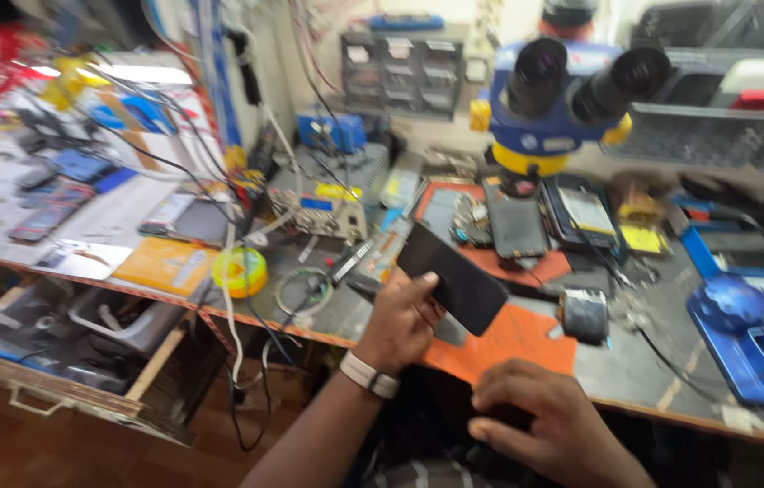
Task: The person works on a disassembled smartphone at a repair bench, pressing the exposed internal board and battery assembly into the chassis, then attaches the back cover and connects a charging cable to the phone to test it. They handle the phone, a cable, and small internal components, repositioning the device on the mat while working.
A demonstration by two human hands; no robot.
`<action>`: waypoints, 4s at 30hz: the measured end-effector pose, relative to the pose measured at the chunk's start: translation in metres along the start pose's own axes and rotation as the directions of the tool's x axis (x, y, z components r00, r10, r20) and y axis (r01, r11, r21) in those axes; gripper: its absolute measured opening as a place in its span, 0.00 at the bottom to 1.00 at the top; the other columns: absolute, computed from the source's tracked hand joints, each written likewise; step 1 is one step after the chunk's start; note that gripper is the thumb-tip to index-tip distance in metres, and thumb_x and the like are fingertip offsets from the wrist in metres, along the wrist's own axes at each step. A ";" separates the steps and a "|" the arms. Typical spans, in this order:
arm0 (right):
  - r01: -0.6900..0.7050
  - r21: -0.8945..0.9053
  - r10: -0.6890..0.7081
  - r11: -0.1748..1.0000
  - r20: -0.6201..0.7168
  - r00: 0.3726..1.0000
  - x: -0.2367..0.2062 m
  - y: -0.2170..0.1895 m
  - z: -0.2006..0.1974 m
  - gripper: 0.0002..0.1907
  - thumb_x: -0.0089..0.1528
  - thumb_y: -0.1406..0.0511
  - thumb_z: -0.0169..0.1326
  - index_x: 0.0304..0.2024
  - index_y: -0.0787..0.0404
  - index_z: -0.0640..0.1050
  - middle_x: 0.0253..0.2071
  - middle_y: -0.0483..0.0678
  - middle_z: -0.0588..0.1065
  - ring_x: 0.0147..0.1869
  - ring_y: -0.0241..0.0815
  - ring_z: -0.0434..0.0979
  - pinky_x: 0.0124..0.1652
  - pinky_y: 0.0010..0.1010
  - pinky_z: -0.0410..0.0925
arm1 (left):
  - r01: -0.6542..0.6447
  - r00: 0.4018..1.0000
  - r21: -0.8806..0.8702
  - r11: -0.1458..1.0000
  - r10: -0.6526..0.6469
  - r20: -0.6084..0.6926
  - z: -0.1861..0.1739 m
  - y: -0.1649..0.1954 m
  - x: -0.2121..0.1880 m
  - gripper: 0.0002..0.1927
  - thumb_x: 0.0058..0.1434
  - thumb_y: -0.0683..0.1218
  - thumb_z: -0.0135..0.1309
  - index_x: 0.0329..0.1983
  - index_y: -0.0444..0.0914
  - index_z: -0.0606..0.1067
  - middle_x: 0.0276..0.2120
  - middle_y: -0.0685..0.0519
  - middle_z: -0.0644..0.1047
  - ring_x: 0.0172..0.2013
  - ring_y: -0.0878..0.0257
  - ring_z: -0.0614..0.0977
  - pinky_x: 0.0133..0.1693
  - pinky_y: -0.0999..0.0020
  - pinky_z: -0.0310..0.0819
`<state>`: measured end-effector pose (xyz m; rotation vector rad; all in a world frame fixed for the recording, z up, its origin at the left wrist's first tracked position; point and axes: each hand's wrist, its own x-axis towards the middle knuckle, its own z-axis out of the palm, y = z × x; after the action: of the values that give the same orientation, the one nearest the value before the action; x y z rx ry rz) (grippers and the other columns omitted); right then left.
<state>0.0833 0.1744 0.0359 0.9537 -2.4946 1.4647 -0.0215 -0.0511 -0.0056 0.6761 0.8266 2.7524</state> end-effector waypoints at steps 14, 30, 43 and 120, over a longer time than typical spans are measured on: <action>0.088 -0.298 -0.160 0.950 -0.225 0.961 0.058 -0.032 0.024 0.12 0.58 0.63 0.64 0.43 0.60 0.81 0.41 0.50 0.78 0.40 0.46 0.82 0.38 0.33 0.74 | 0.183 0.983 -0.317 0.931 -0.170 0.068 -0.001 0.012 -0.011 0.49 0.65 0.80 0.37 0.68 0.36 0.65 0.46 0.41 0.76 0.33 0.57 0.76 0.30 0.68 0.72; 0.267 -0.191 -0.273 0.945 -0.007 0.962 0.113 -0.015 0.014 0.08 0.58 0.69 0.62 0.39 0.61 0.78 0.42 0.48 0.75 0.39 0.43 0.79 0.37 0.33 0.73 | 0.326 0.944 -0.248 0.912 -0.300 0.138 -0.004 0.008 -0.012 0.53 0.60 0.86 0.32 0.63 0.39 0.69 0.47 0.51 0.77 0.38 0.60 0.79 0.34 0.68 0.71; 0.315 -0.160 -0.303 0.936 0.096 0.948 0.119 -0.011 0.005 0.07 0.57 0.70 0.63 0.34 0.61 0.76 0.40 0.50 0.74 0.54 0.47 0.81 0.40 0.34 0.75 | 0.252 0.967 -0.182 0.950 -0.255 0.012 -0.010 0.003 -0.015 0.43 0.65 0.77 0.35 0.61 0.38 0.70 0.46 0.50 0.77 0.42 0.60 0.79 0.38 0.65 0.74; 0.279 -0.411 -0.342 0.868 -0.086 0.936 0.031 -0.011 -0.061 0.11 0.54 0.64 0.68 0.35 0.61 0.81 0.38 0.47 0.77 0.40 0.41 0.80 0.39 0.30 0.72 | 0.052 0.940 0.065 0.997 -0.027 -0.340 -0.014 -0.020 0.009 0.21 0.72 0.51 0.47 0.62 0.35 0.64 0.39 0.45 0.76 0.30 0.64 0.78 0.30 0.69 0.77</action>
<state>0.0514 0.2062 0.0882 1.0502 -2.2601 0.8589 -0.0349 -0.0390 -0.0238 0.1902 0.9987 2.8548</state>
